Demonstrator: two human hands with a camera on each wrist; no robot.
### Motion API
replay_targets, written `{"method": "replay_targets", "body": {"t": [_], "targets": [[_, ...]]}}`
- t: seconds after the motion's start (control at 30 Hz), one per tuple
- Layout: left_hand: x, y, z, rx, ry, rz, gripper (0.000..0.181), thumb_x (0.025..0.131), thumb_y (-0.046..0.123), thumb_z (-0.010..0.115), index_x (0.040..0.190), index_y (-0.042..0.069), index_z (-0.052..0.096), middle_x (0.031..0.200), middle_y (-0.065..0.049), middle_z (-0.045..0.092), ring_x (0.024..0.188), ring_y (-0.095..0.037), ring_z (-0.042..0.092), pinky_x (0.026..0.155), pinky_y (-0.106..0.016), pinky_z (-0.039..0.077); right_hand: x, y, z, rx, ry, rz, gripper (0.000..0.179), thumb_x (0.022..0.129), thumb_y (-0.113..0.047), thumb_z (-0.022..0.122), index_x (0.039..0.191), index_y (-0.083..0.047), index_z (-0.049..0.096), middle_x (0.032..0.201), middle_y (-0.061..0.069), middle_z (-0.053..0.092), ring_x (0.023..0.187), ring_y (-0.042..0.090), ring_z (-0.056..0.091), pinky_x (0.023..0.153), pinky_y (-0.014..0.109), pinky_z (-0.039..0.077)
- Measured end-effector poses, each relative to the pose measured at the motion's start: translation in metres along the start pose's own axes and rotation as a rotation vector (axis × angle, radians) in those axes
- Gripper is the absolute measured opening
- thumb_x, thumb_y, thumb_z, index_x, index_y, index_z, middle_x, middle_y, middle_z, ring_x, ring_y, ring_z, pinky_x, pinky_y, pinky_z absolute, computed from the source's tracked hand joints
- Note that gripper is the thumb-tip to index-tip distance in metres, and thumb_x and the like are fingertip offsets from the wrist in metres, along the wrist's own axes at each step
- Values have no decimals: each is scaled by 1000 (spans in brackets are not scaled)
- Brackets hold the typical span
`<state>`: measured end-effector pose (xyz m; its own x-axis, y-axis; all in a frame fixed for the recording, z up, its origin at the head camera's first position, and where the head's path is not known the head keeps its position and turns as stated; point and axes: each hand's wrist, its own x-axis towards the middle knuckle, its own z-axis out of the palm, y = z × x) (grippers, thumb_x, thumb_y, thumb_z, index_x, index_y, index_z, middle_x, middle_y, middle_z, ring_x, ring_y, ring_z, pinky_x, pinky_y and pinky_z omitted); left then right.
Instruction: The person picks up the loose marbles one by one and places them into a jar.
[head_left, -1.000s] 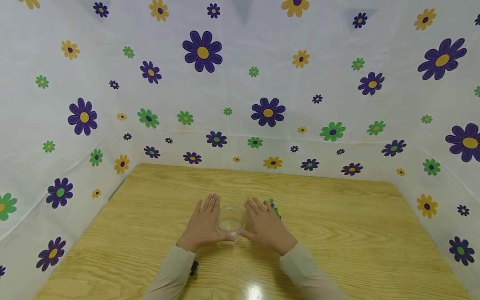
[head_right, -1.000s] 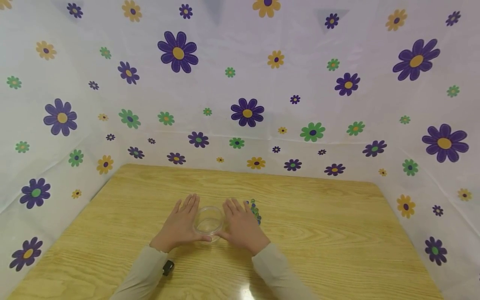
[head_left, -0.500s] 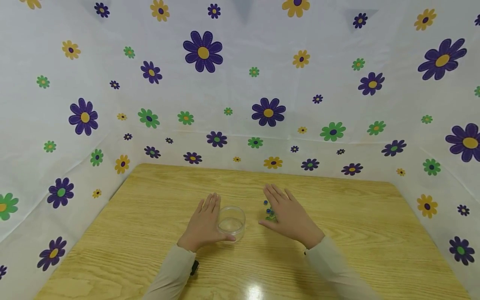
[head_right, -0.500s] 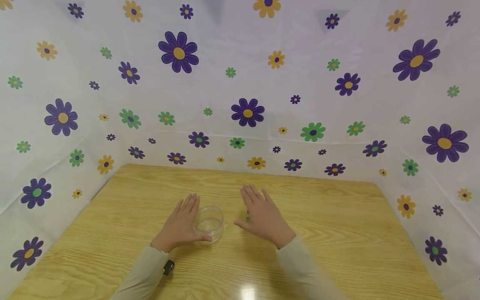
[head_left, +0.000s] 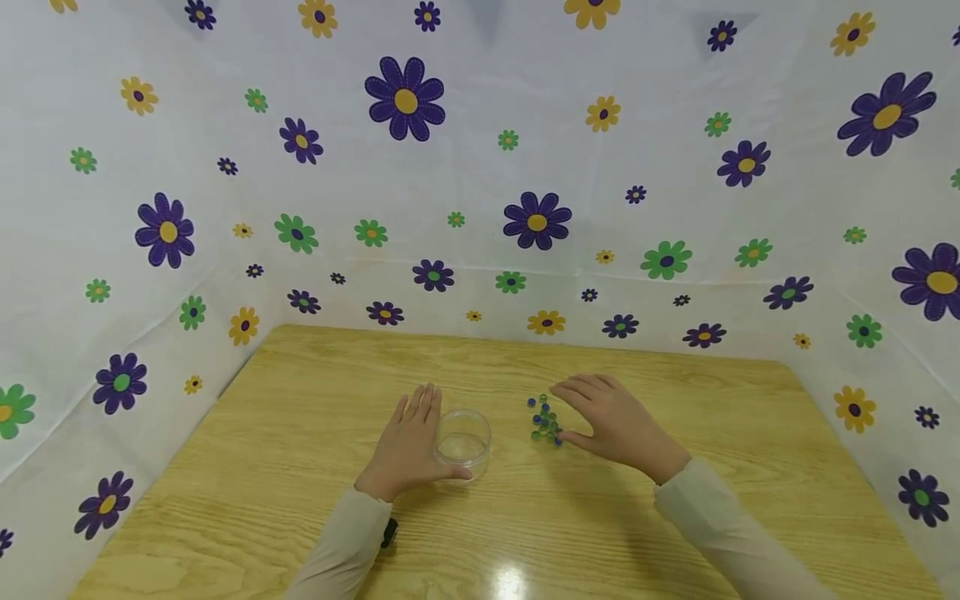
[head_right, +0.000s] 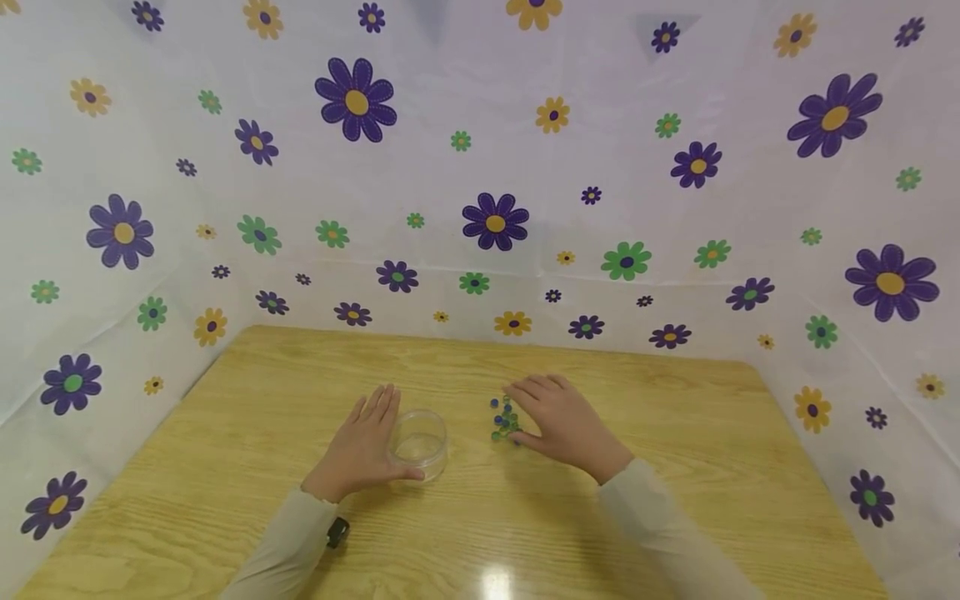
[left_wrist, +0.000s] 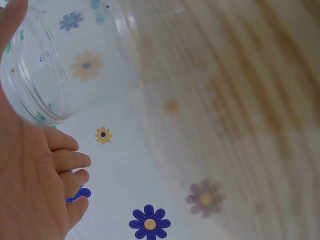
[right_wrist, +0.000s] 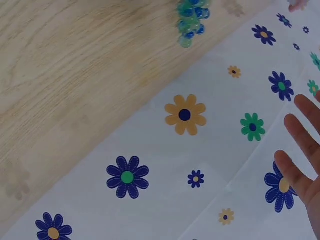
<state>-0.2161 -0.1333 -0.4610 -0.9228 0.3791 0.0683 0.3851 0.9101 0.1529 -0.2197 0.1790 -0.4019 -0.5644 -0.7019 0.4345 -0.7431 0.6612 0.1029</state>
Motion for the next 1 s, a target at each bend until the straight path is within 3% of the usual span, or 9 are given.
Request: {"method": "replay_targets", "body": {"t": [0.13,0.27,0.67,1.0], "targets": [[1,0,0,-7,-3,-3,126,64,76,63,147,-7,15,155,-24,17,145,-36,13,119,-50,13,-7,7,5,12,69,-72,47,69,-29,82,109,-8,68,102,3,69,97,21,63,87,41,51],[1,-1,1,-1,-7,-6,127,64,76,63,147,-7,15,155,-24,17,145,-36,13,119,-50,13,-14,13,12,6,83,-106,40,67,-26,84,101,-11,70,95,1,69,91,18,63,82,37,52],[0,0,1,-3,-11,-12,127,64,77,62,148,-6,15,155,-23,17,146,-35,13,119,-50,13,-29,24,19,-89,57,-168,39,65,-24,85,98,-10,69,91,1,68,86,18,63,77,36,52],[0,-1,1,-2,1,-9,127,64,78,62,148,-6,15,155,-24,18,145,-35,14,119,-49,14,-30,26,34,-99,8,-218,33,68,-23,83,95,-11,68,89,0,66,83,15,61,74,33,51]]}}
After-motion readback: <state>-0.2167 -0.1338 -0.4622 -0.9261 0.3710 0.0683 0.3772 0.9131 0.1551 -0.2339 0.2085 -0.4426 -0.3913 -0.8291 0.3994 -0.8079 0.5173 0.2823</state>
